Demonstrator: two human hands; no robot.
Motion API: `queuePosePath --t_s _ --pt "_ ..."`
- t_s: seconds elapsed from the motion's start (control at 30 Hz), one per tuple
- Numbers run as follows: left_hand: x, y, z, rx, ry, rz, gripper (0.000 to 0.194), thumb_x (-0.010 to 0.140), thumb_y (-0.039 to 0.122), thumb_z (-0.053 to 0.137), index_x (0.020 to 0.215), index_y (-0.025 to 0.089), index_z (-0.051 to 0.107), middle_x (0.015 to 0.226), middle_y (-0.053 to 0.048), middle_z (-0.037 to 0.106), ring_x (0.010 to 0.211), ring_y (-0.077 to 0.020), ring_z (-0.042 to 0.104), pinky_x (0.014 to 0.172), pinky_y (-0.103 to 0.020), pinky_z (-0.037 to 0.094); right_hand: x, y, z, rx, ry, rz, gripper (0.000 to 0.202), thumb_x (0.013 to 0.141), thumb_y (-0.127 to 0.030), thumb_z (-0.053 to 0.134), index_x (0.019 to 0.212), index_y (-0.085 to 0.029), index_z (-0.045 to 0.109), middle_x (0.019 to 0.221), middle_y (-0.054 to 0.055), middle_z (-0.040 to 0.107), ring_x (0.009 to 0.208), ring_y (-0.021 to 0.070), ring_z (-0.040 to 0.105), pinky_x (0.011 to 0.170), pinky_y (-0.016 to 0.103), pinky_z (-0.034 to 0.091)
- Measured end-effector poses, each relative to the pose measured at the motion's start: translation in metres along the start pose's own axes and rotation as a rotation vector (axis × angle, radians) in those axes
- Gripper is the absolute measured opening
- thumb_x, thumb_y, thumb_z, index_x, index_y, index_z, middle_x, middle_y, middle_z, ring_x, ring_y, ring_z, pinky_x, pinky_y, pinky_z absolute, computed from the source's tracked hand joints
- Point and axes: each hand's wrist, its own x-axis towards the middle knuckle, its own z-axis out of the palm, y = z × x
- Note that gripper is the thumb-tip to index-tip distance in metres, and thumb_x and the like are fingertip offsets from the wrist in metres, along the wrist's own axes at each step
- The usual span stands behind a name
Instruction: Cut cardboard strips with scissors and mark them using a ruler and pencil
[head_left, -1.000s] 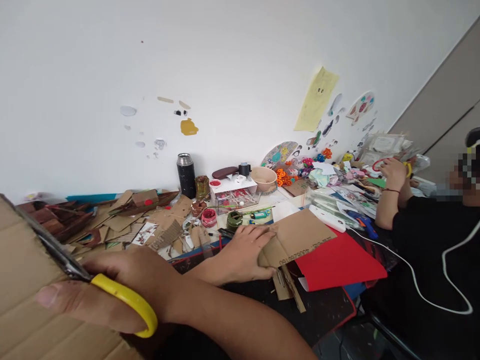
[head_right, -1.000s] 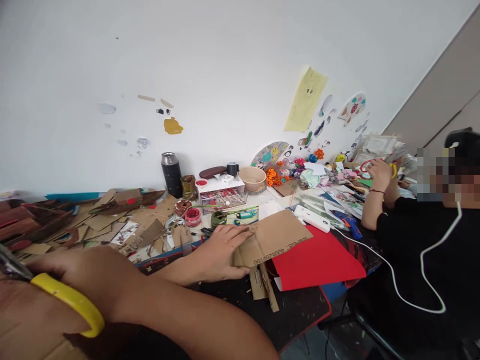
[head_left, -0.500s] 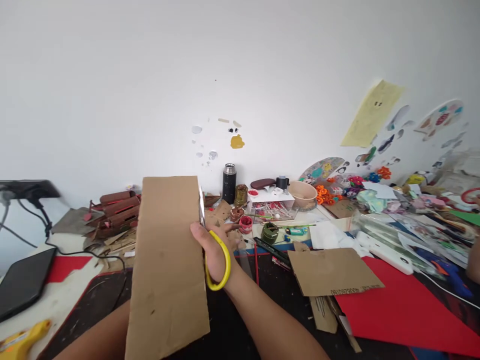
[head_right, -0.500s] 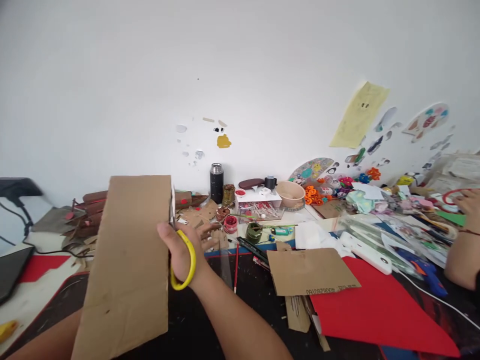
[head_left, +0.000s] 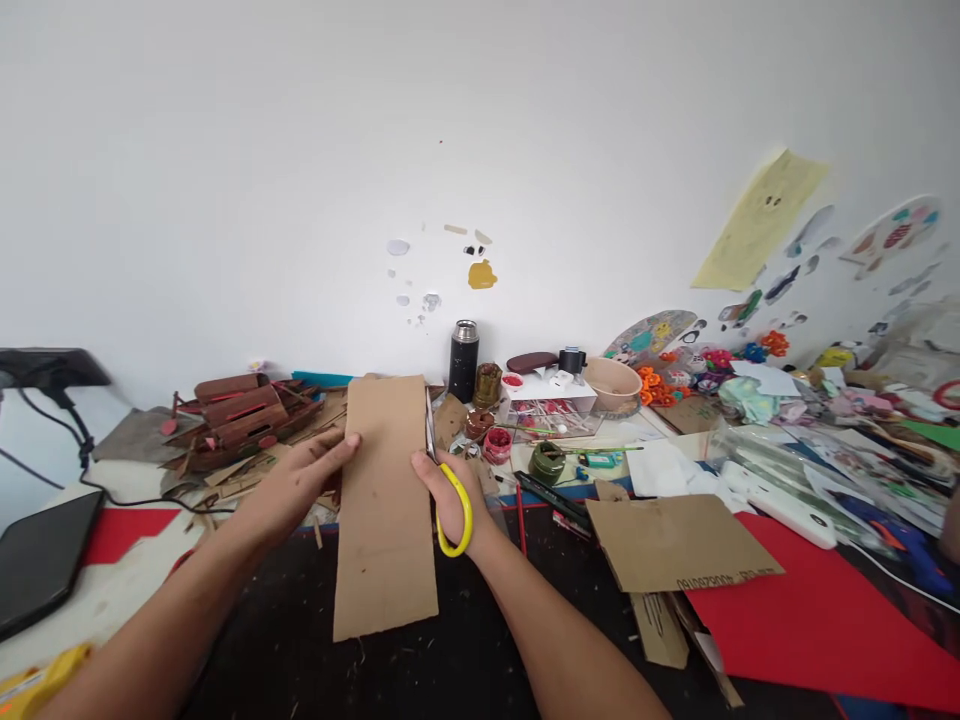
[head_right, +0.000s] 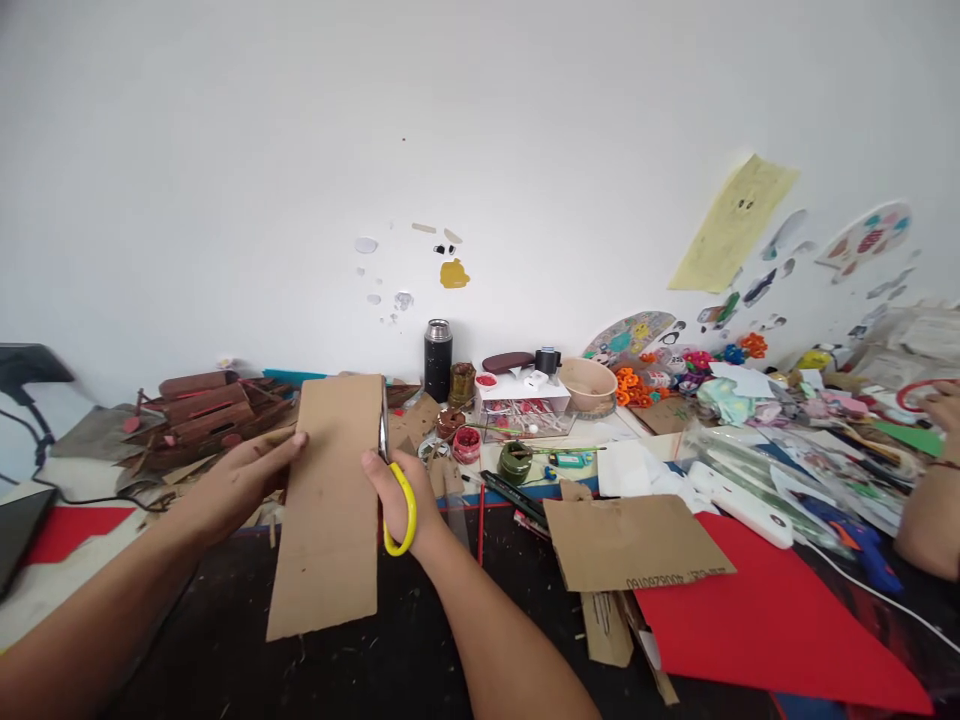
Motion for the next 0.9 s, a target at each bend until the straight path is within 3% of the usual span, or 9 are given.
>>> queuePosePath --t_s 0.17,0.4,0.7,0.9 --pt "-0.007 0.006 0.017 0.025 0.059 -0.021 0.076 0.071 0.073 0.084 0.124 0.019 0.073 0.106 -0.014 0.084 0.085 -0.0346 0.08 0.07 -0.042 0.065 0.002 0.002 -0.002 -0.1 -0.025 -0.006 0.06 0.091 -0.08 0.055 0.08 -0.021 0.06 0.075 0.002 0.061 0.076 0.0219 0.057 0.07 0.031 0.045" --pt "-0.014 0.012 0.02 -0.019 0.196 0.05 0.076 0.073 0.07 0.085 0.127 0.017 0.072 0.102 -0.013 0.084 0.078 -0.032 0.08 0.055 -0.034 0.061 0.005 0.004 -0.006 -0.093 -0.066 -0.014 0.075 0.084 -0.097 0.048 0.075 -0.022 0.056 0.073 0.002 0.059 0.074 0.0221 0.055 0.066 0.031 0.044" --pt "-0.014 0.004 0.007 -0.089 0.341 0.16 0.06 0.079 0.061 0.082 0.124 0.022 0.075 0.103 -0.009 0.084 0.084 -0.0313 0.08 0.061 -0.034 0.065 0.0 -0.012 -0.004 -0.107 -0.139 -0.013 0.083 0.072 -0.107 0.042 0.07 -0.024 0.045 0.067 -0.002 0.044 0.067 0.0174 0.043 0.06 0.029 0.036" --pt "-0.02 0.004 0.014 -0.089 0.345 0.151 0.056 0.076 0.061 0.085 0.113 0.02 0.075 0.099 -0.009 0.084 0.078 -0.0284 0.079 0.058 -0.032 0.061 0.003 0.0 -0.006 -0.185 -0.11 -0.063 0.079 0.082 -0.1 0.043 0.074 -0.022 0.051 0.069 -0.002 0.047 0.068 0.0167 0.044 0.061 0.027 0.035"
